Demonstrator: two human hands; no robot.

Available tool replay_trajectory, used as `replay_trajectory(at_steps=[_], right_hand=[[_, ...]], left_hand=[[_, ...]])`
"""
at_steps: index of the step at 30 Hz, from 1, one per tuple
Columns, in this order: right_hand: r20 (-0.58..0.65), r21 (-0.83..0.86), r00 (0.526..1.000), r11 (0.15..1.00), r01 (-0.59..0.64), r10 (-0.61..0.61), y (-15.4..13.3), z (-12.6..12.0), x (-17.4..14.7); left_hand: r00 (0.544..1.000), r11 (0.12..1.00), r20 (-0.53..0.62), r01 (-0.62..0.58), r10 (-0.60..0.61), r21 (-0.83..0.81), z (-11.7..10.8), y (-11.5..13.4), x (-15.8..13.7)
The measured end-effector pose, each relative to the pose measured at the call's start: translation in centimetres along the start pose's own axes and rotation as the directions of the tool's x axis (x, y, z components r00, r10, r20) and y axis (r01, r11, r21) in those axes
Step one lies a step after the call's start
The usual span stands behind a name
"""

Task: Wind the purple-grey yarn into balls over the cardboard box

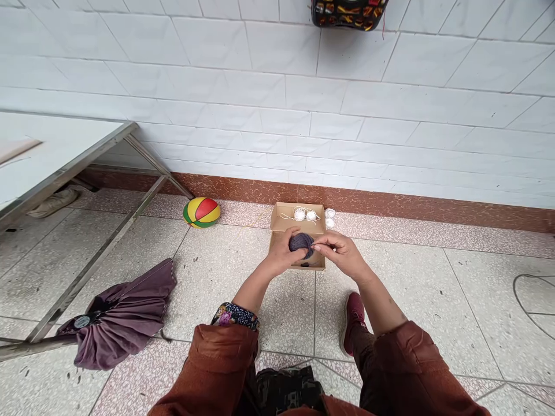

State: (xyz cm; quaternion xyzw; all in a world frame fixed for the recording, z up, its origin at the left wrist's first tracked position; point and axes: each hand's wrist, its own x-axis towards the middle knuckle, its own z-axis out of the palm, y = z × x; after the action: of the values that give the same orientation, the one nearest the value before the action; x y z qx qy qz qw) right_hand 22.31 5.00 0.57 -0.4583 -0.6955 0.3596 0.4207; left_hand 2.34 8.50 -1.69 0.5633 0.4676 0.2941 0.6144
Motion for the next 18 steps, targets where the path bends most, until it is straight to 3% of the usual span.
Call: replay_trajectory(at_steps=[4,6,9,11,14,16,18], right_hand=[[-0.129,-0.018,0.991,0.999,-0.041,0.038,1.0,-0.5,0.2],[-0.170,-0.013,0.982,0.996,-0.089,0.086,1.6,-0.4,0.2],[-0.178,-0.019,0.974,0.989,-0.146,0.141,2.4,-0.1,0.3],[-0.158,-0.056,0.979,0.989,-0.137,0.127,2.7,0.3,0.2],[-0.118,-0.100,0.991,0.993,-0.068,0.056,2.8,0.7,0.1],[-0.071,-0.103,0.997,0.994,-0.024,0.016,2.5,0.8,0.0],[-0.003,-0.081,1.000,0.997,0.005,-0.006,2.1,0.8,-0.1]], left_hand=[[0.953,0.999,0.300,-0.027,0.039,-0.044,-0.2,0.4,-0.7],[0.908,0.979,0.401,-0.044,0.123,-0.201,-0.3,0.8,-1.1],[0.866,0.883,0.455,0.034,0.208,-0.468,-0.2,1.1,-1.3],[0.879,0.802,0.428,0.096,0.210,-0.590,-0.2,1.1,-1.3],[0.942,0.710,0.276,0.061,0.191,-0.702,-0.3,0.8,-0.9],[0.974,0.693,0.156,-0.003,0.167,-0.721,-0.5,0.6,-0.4],[0.991,0.743,0.049,-0.059,0.123,-0.667,-0.6,0.4,0.3]])
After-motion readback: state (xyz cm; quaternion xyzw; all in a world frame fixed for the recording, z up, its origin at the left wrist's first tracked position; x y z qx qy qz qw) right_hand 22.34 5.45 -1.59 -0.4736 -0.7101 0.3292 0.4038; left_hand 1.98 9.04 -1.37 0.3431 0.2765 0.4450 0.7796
